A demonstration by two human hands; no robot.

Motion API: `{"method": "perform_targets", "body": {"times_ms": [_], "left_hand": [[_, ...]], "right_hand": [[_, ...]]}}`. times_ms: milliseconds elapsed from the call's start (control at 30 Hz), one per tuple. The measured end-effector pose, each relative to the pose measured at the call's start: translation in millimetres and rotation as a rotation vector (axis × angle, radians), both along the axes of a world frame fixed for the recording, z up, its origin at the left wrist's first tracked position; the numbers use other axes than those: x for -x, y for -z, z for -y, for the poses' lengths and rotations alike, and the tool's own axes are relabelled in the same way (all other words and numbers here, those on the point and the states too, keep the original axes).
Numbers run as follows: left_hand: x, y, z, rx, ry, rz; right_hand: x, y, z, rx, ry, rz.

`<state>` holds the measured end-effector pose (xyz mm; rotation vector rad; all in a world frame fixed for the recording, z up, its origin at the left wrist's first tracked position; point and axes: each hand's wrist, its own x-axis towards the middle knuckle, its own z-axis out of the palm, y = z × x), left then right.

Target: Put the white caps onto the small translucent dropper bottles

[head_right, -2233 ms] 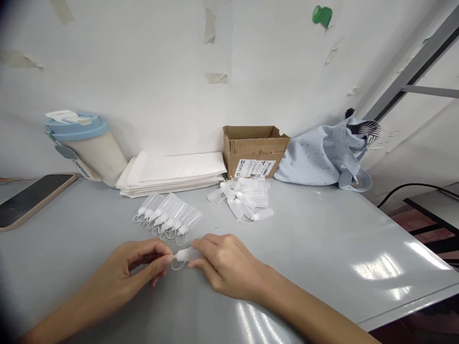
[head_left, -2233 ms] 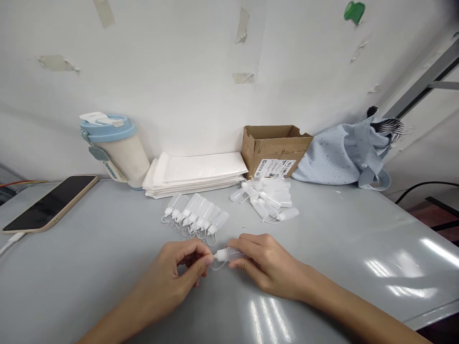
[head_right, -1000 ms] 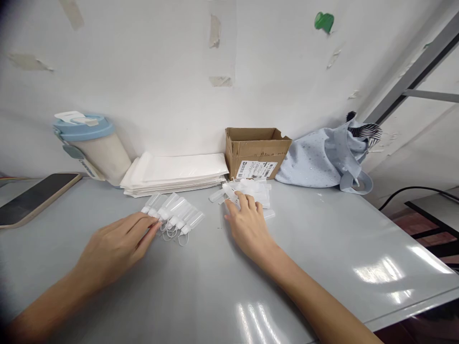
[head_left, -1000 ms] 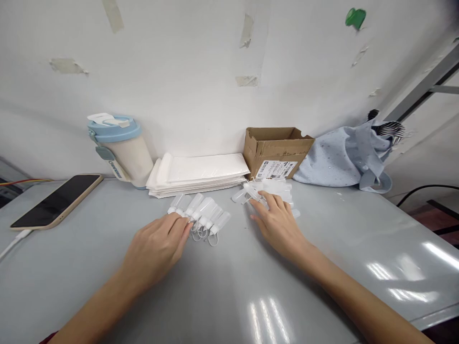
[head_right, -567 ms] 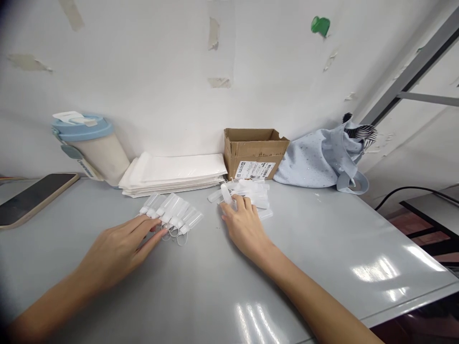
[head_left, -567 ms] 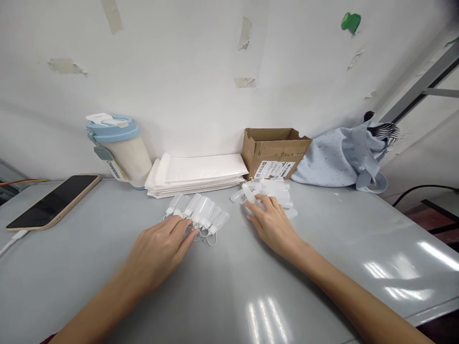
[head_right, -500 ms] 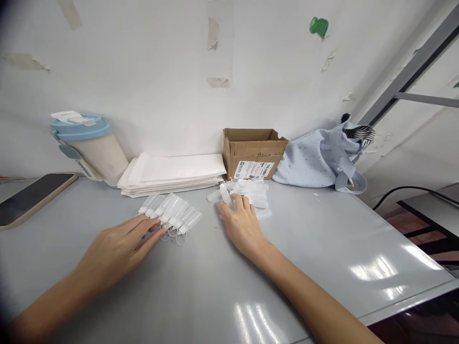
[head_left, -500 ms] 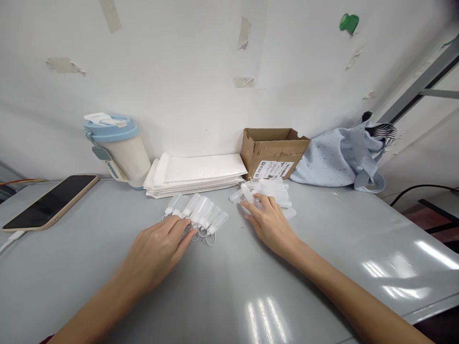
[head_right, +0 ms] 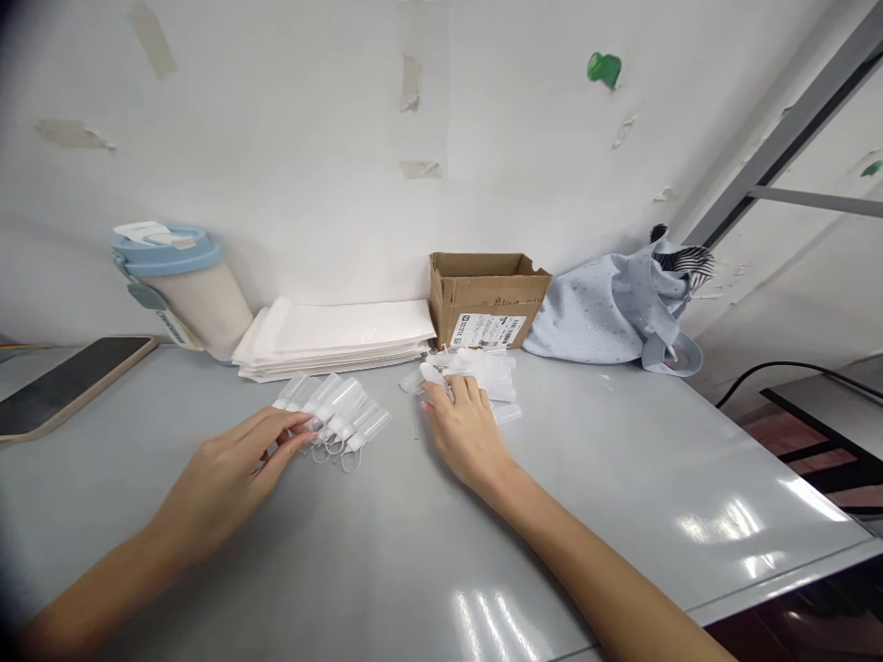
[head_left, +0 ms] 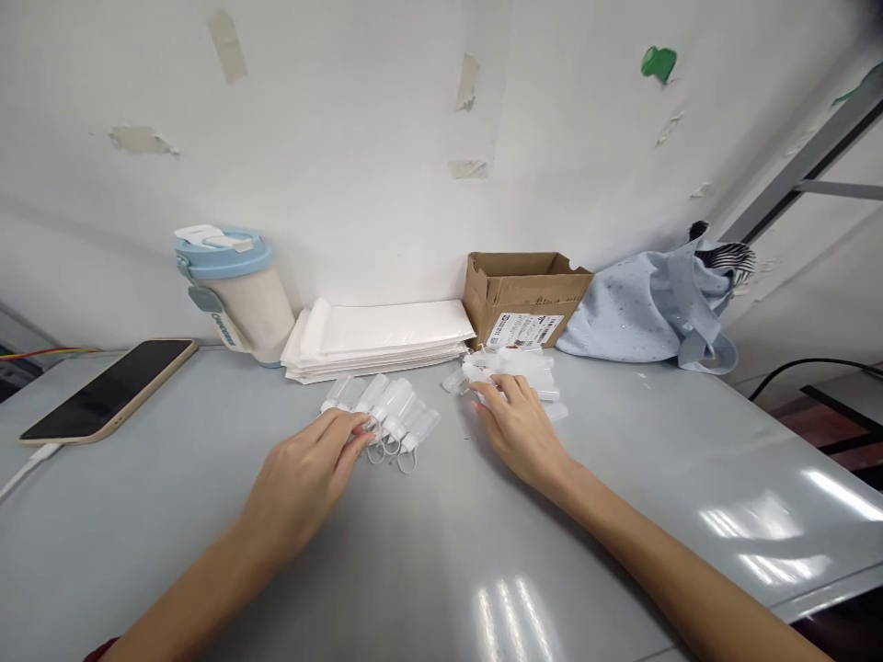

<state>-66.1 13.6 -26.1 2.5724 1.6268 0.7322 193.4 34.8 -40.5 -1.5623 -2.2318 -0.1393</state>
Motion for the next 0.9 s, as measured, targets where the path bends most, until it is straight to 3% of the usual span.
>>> {"method": "perform_targets", "body": {"times_ms": [233, 367, 467, 733, 900], "left_hand": [[-3, -0.7, 3, 0.015, -0.053, 0.070], [-7, -3.1, 7, -0.026, 0.012, 0.123], [-9, -5.6, 12, -0.018, 0.080, 0.175], [-20, -5.2, 24, 0.413, 0.281, 0.331], [-25, -4.2, 25, 0.529, 0.300, 0.319]], "right_hand": [[-1, -15.0, 11, -0.019, -0.059, -0.311], [3, -23.2, 20, 0.145, -0.112, -0.698], [6, -28.5, 24, 0.303, -0.168, -0.845], [9, -33.2, 28, 0.627, -0.284, -1.101], [11, -33.3, 29, 0.743, -0.346, -1.239]]}}
